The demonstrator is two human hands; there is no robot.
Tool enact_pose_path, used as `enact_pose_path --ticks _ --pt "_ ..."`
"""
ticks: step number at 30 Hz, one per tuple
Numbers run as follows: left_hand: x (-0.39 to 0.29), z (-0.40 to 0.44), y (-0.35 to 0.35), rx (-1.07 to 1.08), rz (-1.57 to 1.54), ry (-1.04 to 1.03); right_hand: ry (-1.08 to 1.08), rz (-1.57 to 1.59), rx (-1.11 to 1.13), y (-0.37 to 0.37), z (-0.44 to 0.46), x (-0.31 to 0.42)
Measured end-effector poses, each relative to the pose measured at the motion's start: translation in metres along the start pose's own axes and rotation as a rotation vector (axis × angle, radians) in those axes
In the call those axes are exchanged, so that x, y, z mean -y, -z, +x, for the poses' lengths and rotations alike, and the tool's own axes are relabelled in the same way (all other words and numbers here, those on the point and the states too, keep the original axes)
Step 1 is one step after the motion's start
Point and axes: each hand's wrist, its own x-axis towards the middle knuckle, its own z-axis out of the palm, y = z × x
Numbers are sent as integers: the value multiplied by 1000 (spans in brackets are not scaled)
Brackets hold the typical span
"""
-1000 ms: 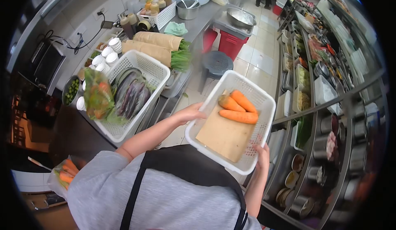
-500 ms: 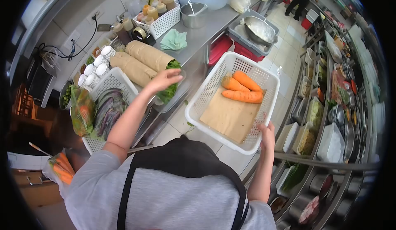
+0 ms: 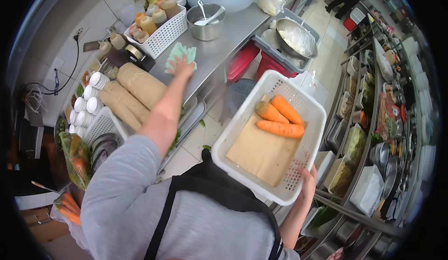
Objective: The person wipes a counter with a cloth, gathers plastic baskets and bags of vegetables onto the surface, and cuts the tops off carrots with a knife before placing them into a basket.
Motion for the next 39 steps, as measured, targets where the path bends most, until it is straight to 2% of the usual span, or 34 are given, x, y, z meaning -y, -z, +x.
enact_pose_path --ticks 1,2,3,4,5,6,8,9,10,12,13,15,16,17,18,19,20,21,22,23,24,26,28,30,32,34,36,37,39 --pt "1 -1 -50 -224 35 -176 -12 -24 -37 8 8 3" --pt "-20 -30 -74 -346 -42 -335 -40 -36 -31 16 13 6" --pt "-49 -66 -67 -208 164 -519 -30 -27 -37 21 23 9" --pt "-71 -86 -64 299 -97 -561 -17 -14 -43 26 34 12" --pt "-81 -98 -71 485 -460 -596 -33 -32 -9 44 51 9" --pt "-96 -114 -47 425 -386 -593 -41 -33 8 48 62 14" --pt "-91 -84 -18 399 -541 -467 -20 -53 -14 52 82 26" --pt "-89 -70 11 163 -496 -382 -14 -51 -45 51 90 30" --pt "-73 -49 42 105 -592 -343 -18 -52 -29 56 101 30" --pt "-24 -3 65 -114 -323 -79 4 -60 -33 66 122 30" --pt "-15 -1 53 -127 -323 -57 -2 -59 -36 63 127 35" --pt "7 5 21 -204 326 230 -18 -67 -3 62 143 41" --pt "8 18 -4 -196 339 194 -26 -66 6 61 150 43" --pt "3 26 -37 -256 257 48 -20 -54 30 58 157 47" --pt "-36 0 -37 -131 -189 51 -25 -68 59 54 167 51" --pt "-57 -25 -60 -199 22 -314 -15 -80 82 52 174 54" --pt "-82 -55 -59 -21 -207 -406 -5 -91 110 48 180 57" --pt "-92 -75 -67 107 -218 -582 -4 -88 160 38 184 66" --pt "-101 -103 -78 271 -150 -470 -7 -109 186 31 189 73" --pt "-95 -128 -95 218 -289 -577 13 -107 211 22 190 79" --pt "-96 -161 -78 380 -271 -437 35 -100 247 11 191 85" --pt "-65 -210 -83 341 -259 -340 25 -65 300 -8 191 98" --pt "-32 -256 -56 307 -304 -222 34 -119 421 -23 193 109" --pt "-4 -293 -12 225 -369 -18 42 -150 517 -42 192 120" --pt "22 -323 25 -24 -307 55 72 -165 569 -45 174 135" --pt "28 -346 104 -169 -461 231 126 -196 641 -66 146 148" --pt "25 -357 176 -508 -474 125 127 -177 703 -86 113 158" --pt "23 -358 210 -524 -484 97 136 -163 765 -93 99 162" --pt "40 -345 232 -525 -486 27 119 -113 865 -110 71 150"
